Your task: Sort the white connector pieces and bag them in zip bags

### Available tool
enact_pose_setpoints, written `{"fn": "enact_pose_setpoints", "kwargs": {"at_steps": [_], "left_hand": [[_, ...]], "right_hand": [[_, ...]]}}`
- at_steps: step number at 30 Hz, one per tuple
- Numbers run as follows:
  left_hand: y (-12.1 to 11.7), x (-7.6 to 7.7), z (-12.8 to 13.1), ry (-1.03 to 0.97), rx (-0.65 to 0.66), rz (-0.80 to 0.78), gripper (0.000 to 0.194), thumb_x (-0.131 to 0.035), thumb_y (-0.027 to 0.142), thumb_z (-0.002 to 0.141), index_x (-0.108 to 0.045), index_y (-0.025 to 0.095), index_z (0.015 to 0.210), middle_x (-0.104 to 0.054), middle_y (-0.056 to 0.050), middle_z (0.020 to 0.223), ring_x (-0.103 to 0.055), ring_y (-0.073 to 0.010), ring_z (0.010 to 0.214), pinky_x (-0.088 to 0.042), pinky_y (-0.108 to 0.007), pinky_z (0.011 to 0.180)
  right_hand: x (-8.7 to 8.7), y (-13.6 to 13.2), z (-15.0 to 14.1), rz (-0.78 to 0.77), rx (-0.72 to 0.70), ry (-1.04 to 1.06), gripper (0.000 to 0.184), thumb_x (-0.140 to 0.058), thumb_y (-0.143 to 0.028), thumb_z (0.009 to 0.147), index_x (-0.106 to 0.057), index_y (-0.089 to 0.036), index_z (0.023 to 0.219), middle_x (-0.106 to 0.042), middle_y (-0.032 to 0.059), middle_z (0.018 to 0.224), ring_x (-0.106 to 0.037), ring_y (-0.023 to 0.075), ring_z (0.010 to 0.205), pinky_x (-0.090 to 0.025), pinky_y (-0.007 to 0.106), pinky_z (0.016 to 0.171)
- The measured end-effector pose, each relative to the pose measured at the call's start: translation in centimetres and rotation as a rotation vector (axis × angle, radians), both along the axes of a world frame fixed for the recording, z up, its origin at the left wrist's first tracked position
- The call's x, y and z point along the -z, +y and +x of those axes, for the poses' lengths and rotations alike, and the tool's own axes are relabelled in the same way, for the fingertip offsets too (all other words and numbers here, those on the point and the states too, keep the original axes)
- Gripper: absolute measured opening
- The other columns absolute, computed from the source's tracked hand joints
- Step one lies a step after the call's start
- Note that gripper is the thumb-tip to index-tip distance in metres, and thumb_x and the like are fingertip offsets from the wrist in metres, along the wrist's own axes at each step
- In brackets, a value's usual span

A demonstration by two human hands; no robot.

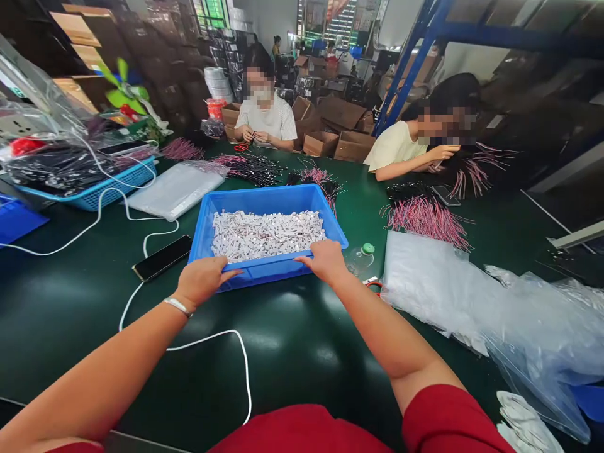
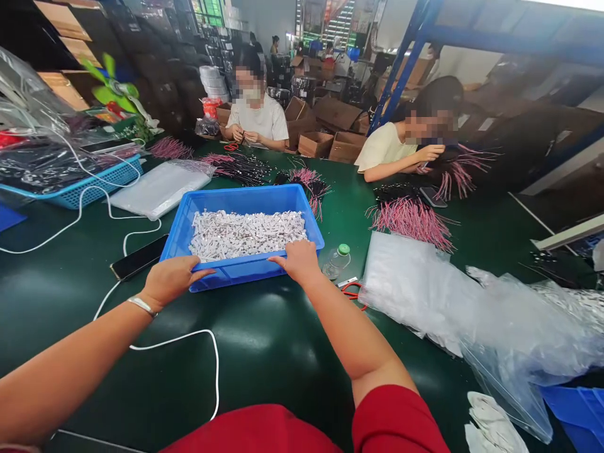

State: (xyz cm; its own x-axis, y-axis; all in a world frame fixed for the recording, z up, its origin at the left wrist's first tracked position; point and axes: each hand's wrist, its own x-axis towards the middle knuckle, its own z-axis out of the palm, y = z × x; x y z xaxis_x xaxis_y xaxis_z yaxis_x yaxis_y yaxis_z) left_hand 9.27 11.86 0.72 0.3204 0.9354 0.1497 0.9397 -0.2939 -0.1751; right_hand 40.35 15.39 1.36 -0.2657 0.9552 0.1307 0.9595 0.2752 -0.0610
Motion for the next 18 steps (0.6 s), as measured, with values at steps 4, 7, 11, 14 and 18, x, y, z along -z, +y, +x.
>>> {"fn": "enact_pose_setpoints", "kwargs": {"at_steps": [4, 7, 11, 14, 18], "left_hand": [[3.1, -0.6, -1.5, 0.007, -0.015, -0.002, 0.056, -0.036, 0.062, 0.088, -0.062, 0.014, 0.078, -0.066, -0.013, 0.074, -0.063, -0.0276, 0.076, -0.038, -0.031, 0.062], [2.3, -0.7, -0.6, -0.145, 0.018, 0.149, 0.048, -0.043, 0.055, 0.088, -0.061, 0.012, 0.099, -0.067, -0.015, 0.094, -0.060, -0.0312, 0.095, -0.040, -0.040, 0.082], [-4.0, 2.0, 2.7, -0.368, 0.277, 0.121, 0.034, -0.042, 0.042, 0.091, -0.060, 0.014, 0.099, -0.065, -0.015, 0.100, -0.059, -0.0265, 0.098, -0.041, -0.039, 0.089], [-9.4, 5.0, 4.1, -0.351, 0.458, -0.337, 0.034, -0.039, 0.043, 0.092, -0.062, 0.018, 0.094, -0.067, -0.009, 0.090, -0.062, -0.0212, 0.083, -0.046, -0.032, 0.078], [-12.2, 7.2, 1.4, -0.239, 0.268, -0.567, 0.046, -0.030, 0.048, 0.092, -0.061, 0.020, 0.072, -0.066, -0.007, 0.075, -0.063, -0.0230, 0.074, -0.047, -0.035, 0.074]], "right_hand": [[0.1, -0.8, -1.8, 0.029, 0.073, 0.097, 0.058, -0.044, -0.066, 0.084, -0.066, -0.013, 0.091, -0.065, 0.0144, 0.090, -0.056, 0.0296, 0.095, -0.038, 0.041, 0.083], [1.3, -3.0, -2.4, 0.176, 0.045, 0.210, 0.047, -0.049, -0.051, 0.089, -0.062, -0.012, 0.110, -0.063, 0.0171, 0.109, -0.051, 0.0297, 0.110, -0.034, 0.046, 0.097], [5.0, -9.1, -1.2, 0.275, -0.296, 0.304, 0.029, -0.050, -0.037, 0.091, -0.064, -0.018, 0.108, -0.057, 0.0125, 0.125, -0.046, 0.0249, 0.120, -0.034, 0.042, 0.104], [8.0, -13.6, 1.3, 0.195, -0.268, 0.367, 0.022, -0.051, -0.033, 0.090, -0.068, -0.017, 0.089, -0.065, 0.0107, 0.107, -0.056, 0.0216, 0.102, -0.047, 0.036, 0.090], [9.7, -16.4, 5.7, 0.117, 0.045, 0.392, 0.021, -0.052, -0.028, 0.090, -0.068, -0.015, 0.086, -0.066, 0.0128, 0.100, -0.058, 0.0217, 0.096, -0.049, 0.038, 0.090]]}}
